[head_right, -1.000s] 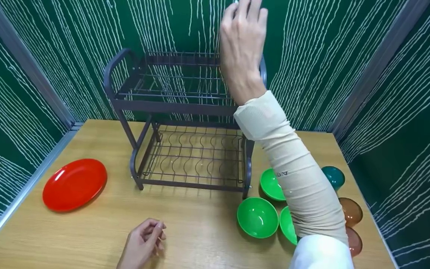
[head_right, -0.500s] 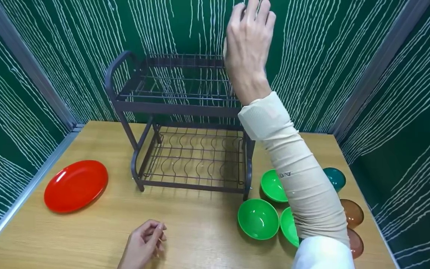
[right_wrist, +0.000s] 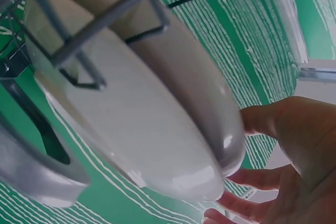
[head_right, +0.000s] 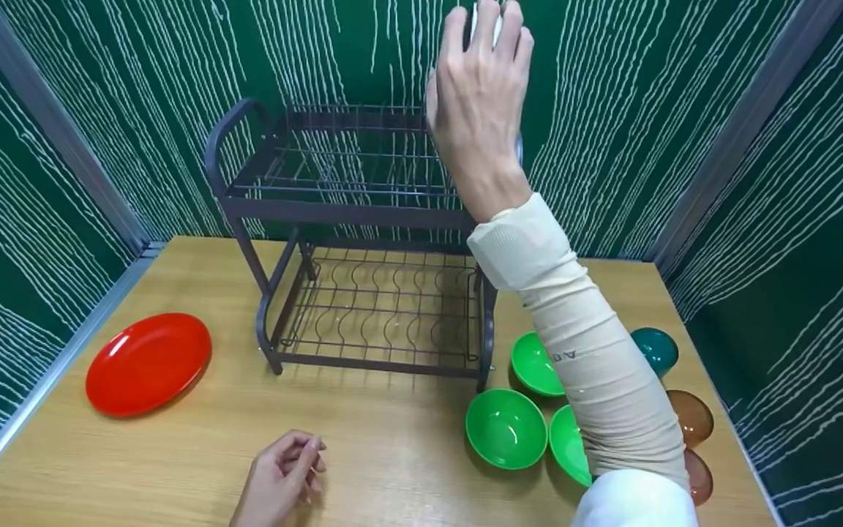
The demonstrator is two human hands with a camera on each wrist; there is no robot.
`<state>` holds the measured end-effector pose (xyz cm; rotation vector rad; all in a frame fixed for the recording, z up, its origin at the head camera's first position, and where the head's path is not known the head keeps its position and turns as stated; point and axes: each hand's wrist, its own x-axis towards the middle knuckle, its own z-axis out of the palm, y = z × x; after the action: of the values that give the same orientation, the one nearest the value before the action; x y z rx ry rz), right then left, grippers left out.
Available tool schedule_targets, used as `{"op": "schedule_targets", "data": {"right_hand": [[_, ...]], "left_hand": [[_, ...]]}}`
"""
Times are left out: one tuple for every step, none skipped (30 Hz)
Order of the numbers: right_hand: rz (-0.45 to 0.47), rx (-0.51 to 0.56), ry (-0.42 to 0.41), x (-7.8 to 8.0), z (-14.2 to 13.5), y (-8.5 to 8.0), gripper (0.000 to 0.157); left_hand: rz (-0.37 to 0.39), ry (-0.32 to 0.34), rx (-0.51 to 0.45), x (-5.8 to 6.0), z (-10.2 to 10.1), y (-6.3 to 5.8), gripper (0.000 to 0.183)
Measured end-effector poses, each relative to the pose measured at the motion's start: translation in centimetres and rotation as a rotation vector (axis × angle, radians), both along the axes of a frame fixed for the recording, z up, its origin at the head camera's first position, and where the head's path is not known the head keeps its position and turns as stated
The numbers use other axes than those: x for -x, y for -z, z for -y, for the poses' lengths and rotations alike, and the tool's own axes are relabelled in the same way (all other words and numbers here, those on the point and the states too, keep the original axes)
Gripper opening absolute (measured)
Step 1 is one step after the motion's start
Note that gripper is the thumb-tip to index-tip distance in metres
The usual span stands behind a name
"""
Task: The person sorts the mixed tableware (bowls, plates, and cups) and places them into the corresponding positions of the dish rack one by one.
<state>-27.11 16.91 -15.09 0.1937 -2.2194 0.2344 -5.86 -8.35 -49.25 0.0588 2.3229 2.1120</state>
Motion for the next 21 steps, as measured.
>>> {"op": "schedule_targets", "data": {"right_hand": [[-0.005,0.005,-0.014,-0.2,0.0,0.1,0.058],[-0.011,0.012,-0.029,-0.4,0.0,0.2,0.057],[-0.017,0.018,-0.043,-0.6,0.0,0.3,0.056],[-0.023,0.021,-0.056,-0.8,-0.1,0.5,0.056],[-0.032,0.023,-0.069,-1.0,-0.1,0.6,0.055],[-0.041,0.026,-0.080,-1.1,-0.2,0.7,0.055],[-0.048,0.029,-0.090,-1.2,-0.2,0.8,0.054],[-0.055,0.034,-0.099,-1.4,-0.2,0.9,0.054],[-0.058,0.037,-0.106,-1.5,-0.3,1.0,0.053],[-0.060,0.039,-0.113,-1.6,-0.3,1.1,0.053],[-0.062,0.045,-0.119,-1.7,-0.3,1.1,0.052],[-0.063,0.051,-0.125,-1.8,-0.3,1.2,0.051],[-0.062,0.056,-0.131,-2.0,-0.3,1.3,0.050],[-0.061,0.058,-0.134,-2.1,-0.3,1.4,0.049],[-0.061,0.057,-0.136,-2.2,-0.3,1.4,0.049],[-0.062,0.059,-0.138,-2.4,-0.3,1.5,0.049],[-0.062,0.058,-0.139,-2.5,-0.3,1.6,0.049],[-0.062,0.058,-0.140,-2.7,-0.3,1.7,0.049],[-0.063,0.061,-0.143,-2.8,-0.3,1.7,0.049],[-0.066,0.066,-0.146,-2.9,-0.4,1.8,0.048],[-0.068,0.072,-0.150,-3.1,-0.4,1.9,0.048]], "left_hand": [[0.001,0.001,0.001,0.0,0.0,0.0,0.019],[0.000,0.003,0.002,0.0,0.0,0.0,0.019],[0.001,0.003,0.004,0.0,0.0,0.0,0.019],[0.001,0.004,0.005,0.0,0.0,0.0,0.019],[0.000,0.005,0.006,0.0,-0.1,0.1,0.019],[0.002,0.005,0.008,0.0,-0.1,0.1,0.019],[0.003,0.005,0.009,0.0,-0.1,0.1,0.019],[0.005,0.005,0.011,0.0,-0.1,0.1,0.019],[0.008,0.004,0.013,0.0,-0.1,0.1,0.020],[0.010,0.003,0.014,-0.1,-0.1,0.1,0.020],[0.013,0.001,0.016,-0.1,-0.1,0.1,0.020],[0.016,-0.001,0.018,-0.1,-0.1,0.0,0.020],[0.016,-0.002,0.020,-0.1,-0.1,0.0,0.020],[0.018,-0.003,0.021,-0.1,-0.1,0.0,0.020],[0.020,-0.003,0.020,-0.1,-0.1,0.0,0.020],[0.022,-0.004,0.021,-0.1,-0.1,0.0,0.020],[0.023,-0.005,0.019,-0.1,-0.2,0.0,0.019],[0.027,-0.006,0.020,-0.1,-0.2,0.0,0.019],[0.030,-0.007,0.023,-0.1,-0.2,0.0,0.018],[0.034,-0.008,0.026,-0.1,-0.2,-0.1,0.018],[0.035,-0.010,0.030,0.0,-0.1,-0.1,0.018]]}}
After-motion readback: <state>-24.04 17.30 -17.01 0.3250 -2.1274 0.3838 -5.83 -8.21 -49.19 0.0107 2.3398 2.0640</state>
